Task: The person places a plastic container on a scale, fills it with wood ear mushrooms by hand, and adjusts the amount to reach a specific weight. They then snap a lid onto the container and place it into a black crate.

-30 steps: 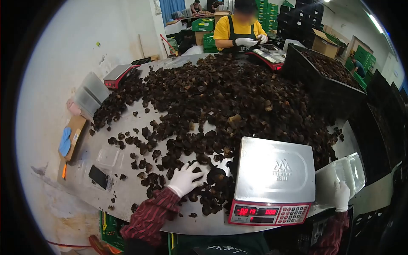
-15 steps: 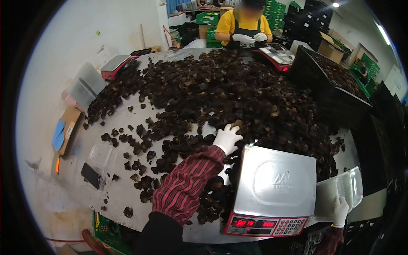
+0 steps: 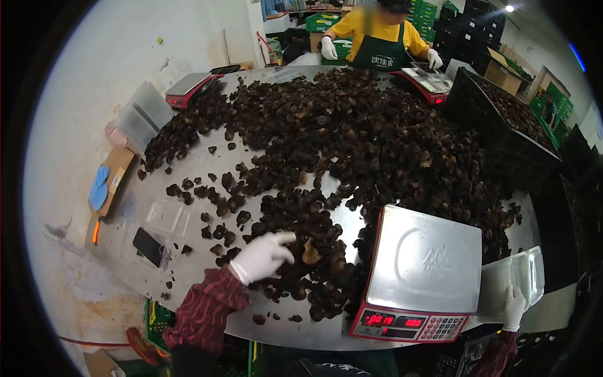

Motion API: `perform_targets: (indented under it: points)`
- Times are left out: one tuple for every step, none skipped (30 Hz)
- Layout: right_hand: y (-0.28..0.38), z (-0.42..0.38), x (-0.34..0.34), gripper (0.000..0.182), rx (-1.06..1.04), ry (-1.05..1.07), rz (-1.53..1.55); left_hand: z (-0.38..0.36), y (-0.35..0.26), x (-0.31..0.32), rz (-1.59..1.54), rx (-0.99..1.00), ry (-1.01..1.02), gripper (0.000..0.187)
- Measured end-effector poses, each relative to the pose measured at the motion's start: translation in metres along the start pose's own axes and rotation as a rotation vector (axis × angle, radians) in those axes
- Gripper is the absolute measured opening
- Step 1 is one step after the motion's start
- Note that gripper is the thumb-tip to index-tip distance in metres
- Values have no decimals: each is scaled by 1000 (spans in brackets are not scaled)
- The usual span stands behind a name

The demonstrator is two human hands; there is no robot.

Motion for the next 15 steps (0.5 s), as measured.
perform_targets:
  points:
    - [1, -1, 0, 39, 42, 25, 25, 10, 11, -7, -22, -16, -85, 24]
    - [-1, -2, -1, 39, 40, 26, 24, 21, 24, -12, -43, -30, -170, 26]
    - [-7, -1, 0, 38, 52, 27, 36, 33, 31, -15, -33, -43, -257, 29]
    - [-12, -1, 2, 37, 65, 27, 48, 46, 36, -16, -23, -54, -344, 34]
    - [-14, -2, 2, 37, 66, 24, 45, 56, 39, -9, 65, -69, -315, 51]
    - [-14, -2, 2, 37, 38, 8, 41, 64, 44, 6, 110, -106, -247, 60]
    - [-12, -2, -1, 38, 11, -7, 34, 67, 43, 24, 115, -107, -153, 62]
    - [-11, -3, -3, 38, 14, -8, 28, 68, 37, 39, 120, -107, -60, 64]
    - [-9, -3, -3, 37, 29, 2, 46, 61, 26, 53, 131, -126, 97, 66]
    - [-7, -3, -3, 37, 45, 13, 64, 51, 19, 64, 199, -40, 109, 62]
    - [-8, -3, -2, 37, 48, 14, 63, 42, 13, 63, 185, -26, 51, 59]
    - [-9, -3, -3, 35, 35, -6, 63, 33, 6, 59, 173, -13, -6, 55]
    - [-10, -3, -3, 33, 23, -26, 63, 21, 0, 48, 87, -4, -96, 49]
    - [-15, -4, -1, 33, 30, -24, 62, 8, -4, 39, 94, 2, -177, 45]
    - [-17, -3, 0, 31, -20, -37, 68, -5, -4, 34, 90, -23, -202, 43]
Point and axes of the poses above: each hand's wrist, its own z-axis towards the middle knuckle, its own x-axis out of the palm, y = z × x, the point moved 8 cm from there along z, towards the middle knuckle, and after that the axes turned 11 degrees about -y, right-handed, at the moved point
